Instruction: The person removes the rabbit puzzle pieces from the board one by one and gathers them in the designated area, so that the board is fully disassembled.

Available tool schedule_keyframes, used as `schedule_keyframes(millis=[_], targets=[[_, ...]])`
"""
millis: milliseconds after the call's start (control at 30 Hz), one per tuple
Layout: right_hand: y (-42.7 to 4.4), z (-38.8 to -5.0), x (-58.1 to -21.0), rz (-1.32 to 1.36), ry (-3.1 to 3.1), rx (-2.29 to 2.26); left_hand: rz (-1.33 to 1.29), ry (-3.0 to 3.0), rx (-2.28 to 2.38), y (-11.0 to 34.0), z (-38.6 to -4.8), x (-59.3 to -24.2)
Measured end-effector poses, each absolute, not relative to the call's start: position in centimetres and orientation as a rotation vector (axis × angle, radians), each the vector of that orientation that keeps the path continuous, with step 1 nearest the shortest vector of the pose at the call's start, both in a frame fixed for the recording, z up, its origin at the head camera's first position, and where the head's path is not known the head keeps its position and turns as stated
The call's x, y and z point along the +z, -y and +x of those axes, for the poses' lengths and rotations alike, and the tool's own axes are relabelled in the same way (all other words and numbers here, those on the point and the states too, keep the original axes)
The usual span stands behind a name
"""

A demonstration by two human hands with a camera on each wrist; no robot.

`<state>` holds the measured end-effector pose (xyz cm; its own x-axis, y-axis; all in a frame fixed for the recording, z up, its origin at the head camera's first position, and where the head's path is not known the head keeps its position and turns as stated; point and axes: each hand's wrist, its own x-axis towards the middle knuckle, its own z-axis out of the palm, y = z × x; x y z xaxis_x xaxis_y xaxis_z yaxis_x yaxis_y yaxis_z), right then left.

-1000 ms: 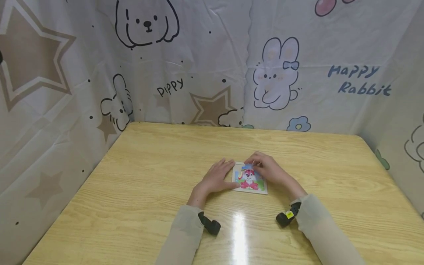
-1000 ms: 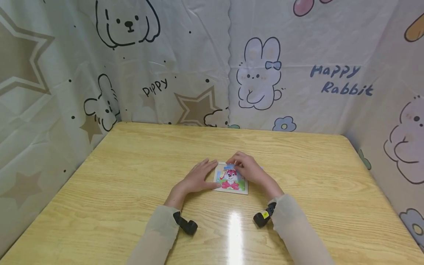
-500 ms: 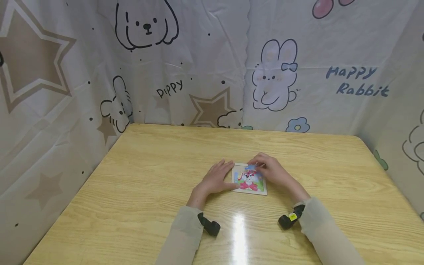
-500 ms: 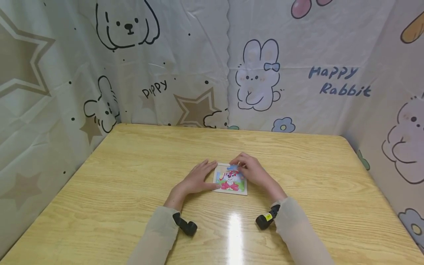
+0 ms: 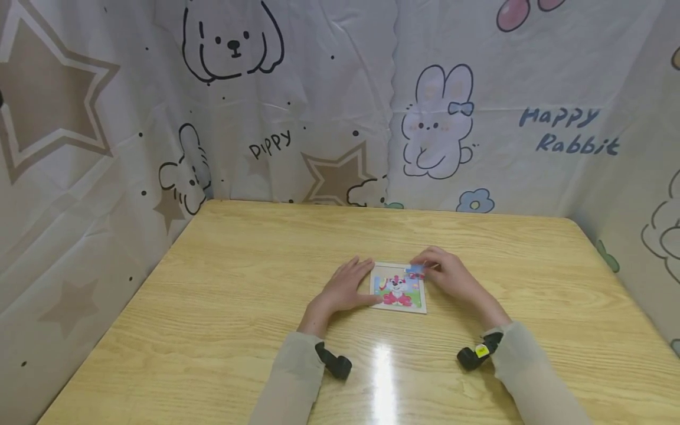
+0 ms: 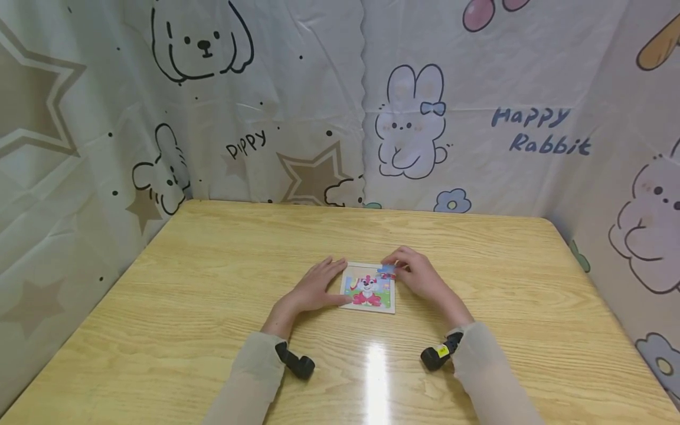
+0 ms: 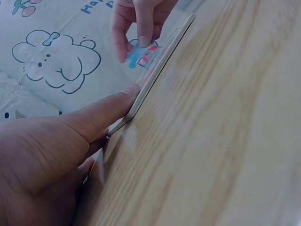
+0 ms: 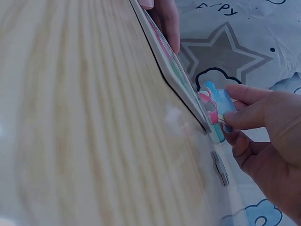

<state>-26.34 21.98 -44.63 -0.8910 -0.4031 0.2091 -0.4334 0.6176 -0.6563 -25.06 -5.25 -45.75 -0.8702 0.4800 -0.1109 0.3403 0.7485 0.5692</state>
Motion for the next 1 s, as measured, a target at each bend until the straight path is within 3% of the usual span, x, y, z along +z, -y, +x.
schedule_keyframes(millis=[1000], targets=[[-28.0, -24.9, -45.0, 0.525, 2.78, 0.985, 0.665, -2.674, 0.853, 5.3, -24.7, -45.3]])
